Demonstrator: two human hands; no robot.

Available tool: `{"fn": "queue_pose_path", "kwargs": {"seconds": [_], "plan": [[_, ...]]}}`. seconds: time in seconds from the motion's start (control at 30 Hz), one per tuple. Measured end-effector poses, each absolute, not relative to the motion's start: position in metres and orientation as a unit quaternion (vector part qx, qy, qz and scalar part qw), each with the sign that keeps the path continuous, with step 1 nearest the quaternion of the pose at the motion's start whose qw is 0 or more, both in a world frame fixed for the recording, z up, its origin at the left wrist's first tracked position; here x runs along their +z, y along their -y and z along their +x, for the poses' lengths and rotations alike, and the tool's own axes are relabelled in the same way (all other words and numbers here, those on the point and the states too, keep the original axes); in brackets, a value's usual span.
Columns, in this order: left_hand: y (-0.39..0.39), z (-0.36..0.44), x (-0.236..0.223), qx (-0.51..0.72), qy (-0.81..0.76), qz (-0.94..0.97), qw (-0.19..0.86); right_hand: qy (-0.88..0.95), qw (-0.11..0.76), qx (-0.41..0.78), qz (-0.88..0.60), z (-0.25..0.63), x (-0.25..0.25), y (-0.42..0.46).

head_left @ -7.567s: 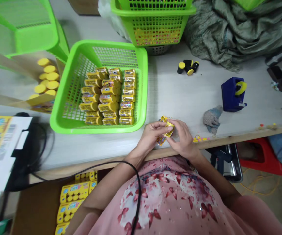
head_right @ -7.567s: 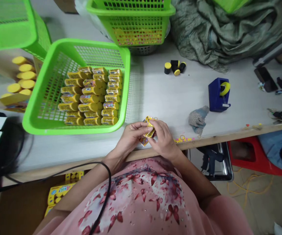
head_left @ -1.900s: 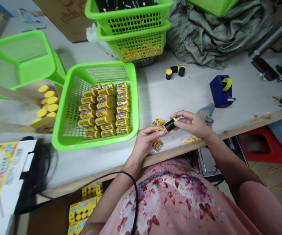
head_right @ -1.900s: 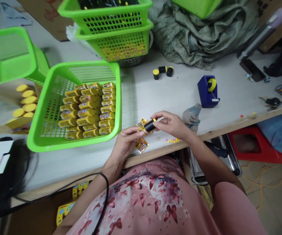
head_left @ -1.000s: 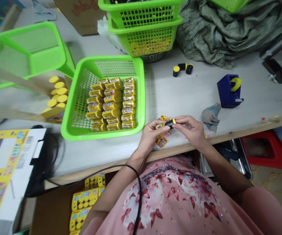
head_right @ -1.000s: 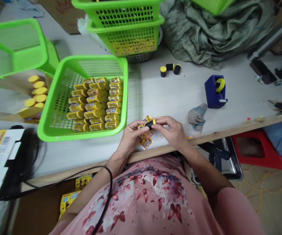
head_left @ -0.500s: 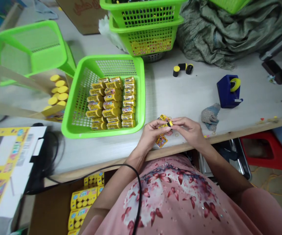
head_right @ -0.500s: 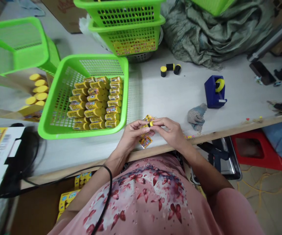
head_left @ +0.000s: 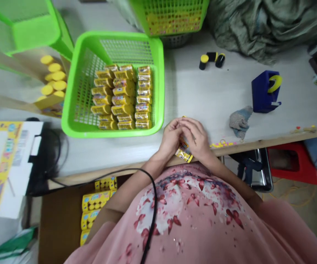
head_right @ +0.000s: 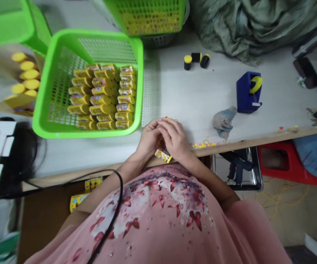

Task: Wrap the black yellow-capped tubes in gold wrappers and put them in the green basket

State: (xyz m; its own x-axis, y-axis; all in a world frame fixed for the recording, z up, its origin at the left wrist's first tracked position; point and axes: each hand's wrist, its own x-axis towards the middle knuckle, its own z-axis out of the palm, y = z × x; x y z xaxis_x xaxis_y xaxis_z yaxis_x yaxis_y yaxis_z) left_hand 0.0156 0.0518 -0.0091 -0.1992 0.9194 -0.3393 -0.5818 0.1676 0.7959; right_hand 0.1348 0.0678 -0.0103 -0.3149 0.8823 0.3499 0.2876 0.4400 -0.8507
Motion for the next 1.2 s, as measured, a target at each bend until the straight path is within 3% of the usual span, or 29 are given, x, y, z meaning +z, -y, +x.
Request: {"fn": "queue_pose_path", "kwargs": {"seconds": [0.1, 0.27, 0.47, 0.63, 0.8, 1.0, 1.2], "plan": [[-0.049, 0.013, -0.007, 0.613, -0.474, 0.193, 0.603, 0.763, 0.379, 0.340, -0.399, 0.149, -0.003, -0.064], [-0.047, 0.007, -0.004, 0.595, -0.462, 0.210, 0.623, 0.861, 0.167, 0.370, -0.306, 0.182, 0.004, -0.051], [-0.043, 0.005, 0.001, 0.547, -0.473, 0.313, 0.615, 0.794, 0.282, 0.393, -0.368, 0.187, 0.007, -0.053], [-0.041, -0.001, 0.006, 0.440, -0.413, 0.334, 0.725, 0.768, 0.336, 0.427, -0.339, 0.200, 0.019, -0.072], [-0.041, -0.001, 0.006, 0.431, -0.377, 0.276, 0.772, 0.752, 0.378, 0.445, -0.306, 0.196, 0.009, -0.076], [-0.042, 0.009, -0.001, 0.525, -0.446, 0.293, 0.663, 0.730, 0.397, 0.335, -0.444, 0.182, -0.004, -0.074], [-0.048, 0.011, 0.000, 0.566, -0.423, 0.198, 0.679, 0.812, 0.380, 0.201, -0.393, 0.163, -0.009, -0.063]]}}
